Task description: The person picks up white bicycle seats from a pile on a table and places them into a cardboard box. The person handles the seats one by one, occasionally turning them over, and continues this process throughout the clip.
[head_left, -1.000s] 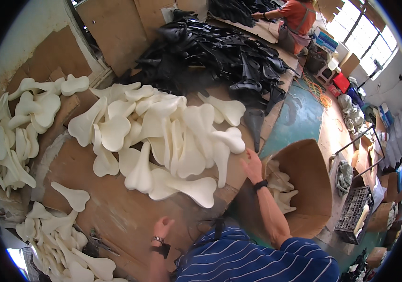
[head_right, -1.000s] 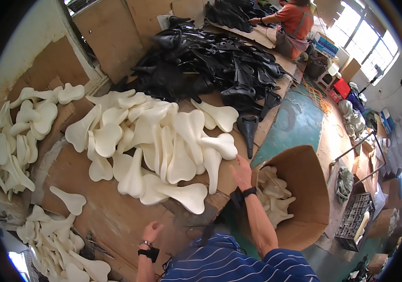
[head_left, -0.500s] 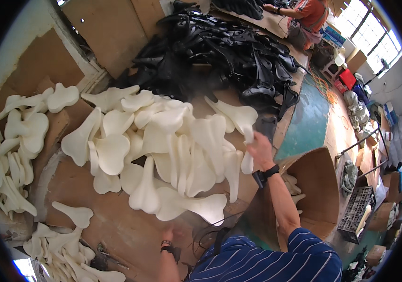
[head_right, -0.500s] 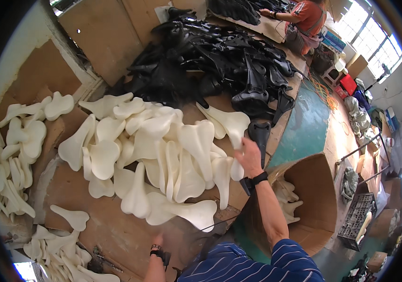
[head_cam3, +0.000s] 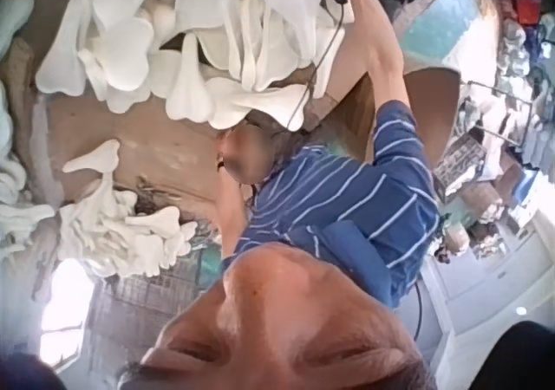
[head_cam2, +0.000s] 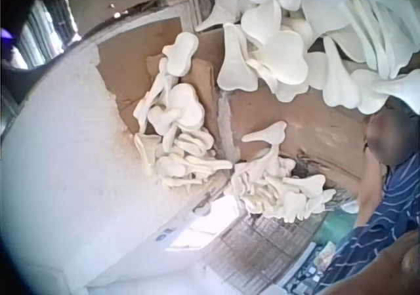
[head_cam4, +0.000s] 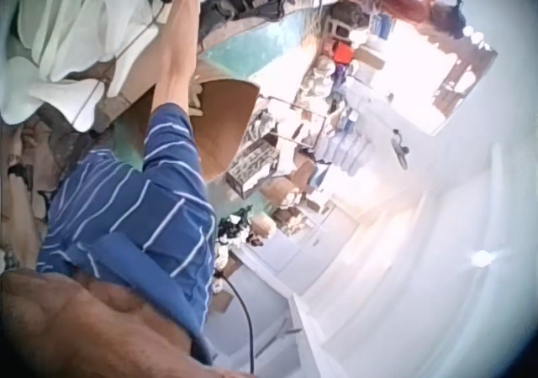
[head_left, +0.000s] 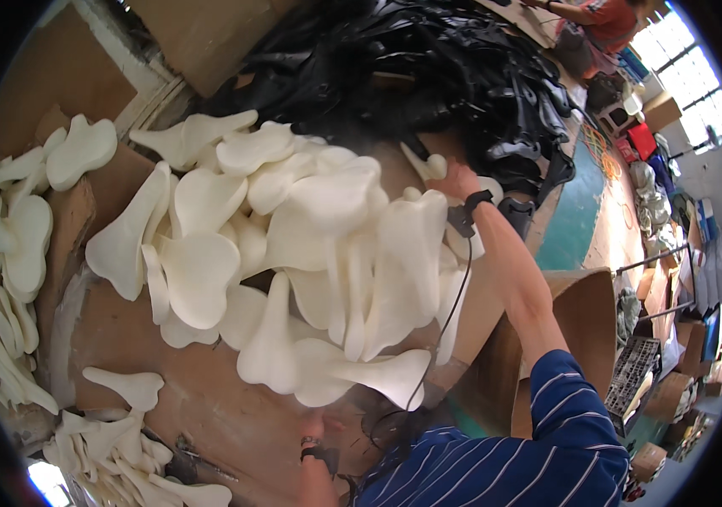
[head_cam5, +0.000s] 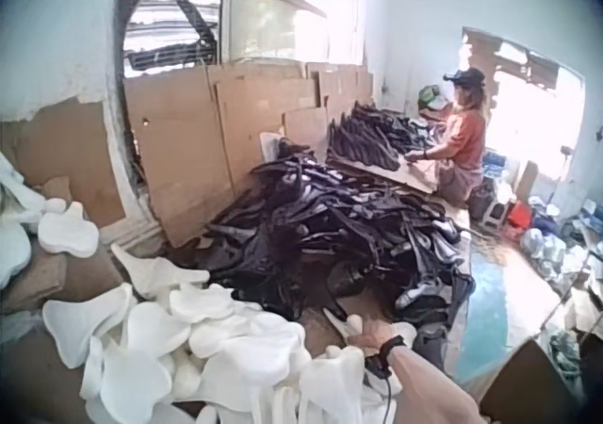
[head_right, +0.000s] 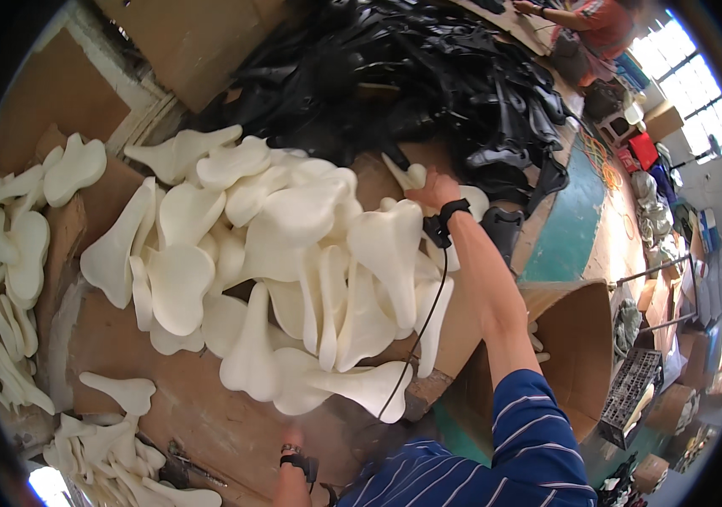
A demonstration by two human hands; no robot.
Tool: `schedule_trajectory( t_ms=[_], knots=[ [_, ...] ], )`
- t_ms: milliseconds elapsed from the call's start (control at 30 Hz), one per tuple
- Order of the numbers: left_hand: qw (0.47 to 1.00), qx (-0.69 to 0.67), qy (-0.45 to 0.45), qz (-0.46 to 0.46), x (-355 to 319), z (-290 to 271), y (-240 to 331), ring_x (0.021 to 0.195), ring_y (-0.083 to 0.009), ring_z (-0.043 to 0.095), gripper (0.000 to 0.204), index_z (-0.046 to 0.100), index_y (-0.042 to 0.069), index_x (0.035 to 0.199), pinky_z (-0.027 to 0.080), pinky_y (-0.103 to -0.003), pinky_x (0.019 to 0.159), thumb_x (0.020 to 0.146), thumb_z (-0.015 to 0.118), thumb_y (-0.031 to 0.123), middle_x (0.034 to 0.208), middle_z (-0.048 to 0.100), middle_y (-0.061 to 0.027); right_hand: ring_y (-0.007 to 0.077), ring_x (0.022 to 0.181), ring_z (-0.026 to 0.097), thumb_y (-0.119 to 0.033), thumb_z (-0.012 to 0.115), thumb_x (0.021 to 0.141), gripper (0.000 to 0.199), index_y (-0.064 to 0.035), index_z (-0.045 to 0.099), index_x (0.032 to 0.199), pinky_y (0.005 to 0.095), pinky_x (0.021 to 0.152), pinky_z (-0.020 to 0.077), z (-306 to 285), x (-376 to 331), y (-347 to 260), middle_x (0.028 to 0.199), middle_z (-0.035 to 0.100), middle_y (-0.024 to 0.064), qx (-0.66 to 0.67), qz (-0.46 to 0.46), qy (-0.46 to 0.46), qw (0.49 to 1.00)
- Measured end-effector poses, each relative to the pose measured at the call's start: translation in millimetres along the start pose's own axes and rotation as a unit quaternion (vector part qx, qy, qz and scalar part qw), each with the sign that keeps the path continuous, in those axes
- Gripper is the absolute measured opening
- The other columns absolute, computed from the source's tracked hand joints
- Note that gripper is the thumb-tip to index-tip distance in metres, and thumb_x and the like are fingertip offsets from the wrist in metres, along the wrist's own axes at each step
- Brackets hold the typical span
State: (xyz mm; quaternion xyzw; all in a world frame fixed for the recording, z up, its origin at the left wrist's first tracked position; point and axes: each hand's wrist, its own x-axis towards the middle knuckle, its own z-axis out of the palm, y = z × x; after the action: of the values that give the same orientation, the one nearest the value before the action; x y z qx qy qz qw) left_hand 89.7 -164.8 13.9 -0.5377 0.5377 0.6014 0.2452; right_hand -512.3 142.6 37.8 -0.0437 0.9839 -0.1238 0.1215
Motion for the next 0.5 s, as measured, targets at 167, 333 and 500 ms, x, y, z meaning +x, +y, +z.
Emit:
schedule_trajectory(
  t_ms=[167, 333, 500],
  knots=[
    [0.999, -0.033, 0.000, -0.035, 12.4, -6.2, -24.2, 0.072, -0.0336, 0.075, 0.069, 0.070, -0.008, 0.106, 0.062, -0.044, 0.069, 0.104, 0.043, 0.055, 0.076, 0.073, -0.0202, 0.0395, 0.115, 0.067, -0.060, 0.080, 0.063, 0.097, -0.0023, 0.056, 0.138, 0.0455, 0.100, 0.0513, 14.8, 17.0, -22.2, 0.121, 0.070, 0.0250, -0.054, 0.034, -0.038, 0.997],
    [0.997, -0.048, -0.015, -0.051, 19.6, -8.3, -36.6, 0.073, -0.0340, 0.075, 0.070, 0.069, -0.008, 0.106, 0.062, -0.045, 0.069, 0.105, 0.042, 0.055, 0.076, 0.073, -0.0206, 0.0384, 0.112, 0.069, -0.053, 0.075, 0.067, 0.076, 0.0001, 0.069, 0.121, 0.0452, 0.097, 0.0532, 14.9, 12.7, -19.1, 0.118, 0.071, 0.0276, -0.037, 0.053, -0.034, 0.997],
    [0.996, -0.060, -0.034, -0.053, 28.4, -10.3, -48.1, 0.073, -0.0343, 0.075, 0.070, 0.069, -0.008, 0.107, 0.062, -0.045, 0.069, 0.106, 0.040, 0.056, 0.077, 0.073, -0.0210, 0.0409, 0.104, 0.071, -0.046, 0.071, 0.069, 0.070, 0.0056, 0.070, 0.115, 0.0425, 0.091, 0.0545, -31.0, -16.1, -31.7, 0.109, 0.073, 0.0278, 0.093, 0.058, -0.053, 0.993]
  ],
)
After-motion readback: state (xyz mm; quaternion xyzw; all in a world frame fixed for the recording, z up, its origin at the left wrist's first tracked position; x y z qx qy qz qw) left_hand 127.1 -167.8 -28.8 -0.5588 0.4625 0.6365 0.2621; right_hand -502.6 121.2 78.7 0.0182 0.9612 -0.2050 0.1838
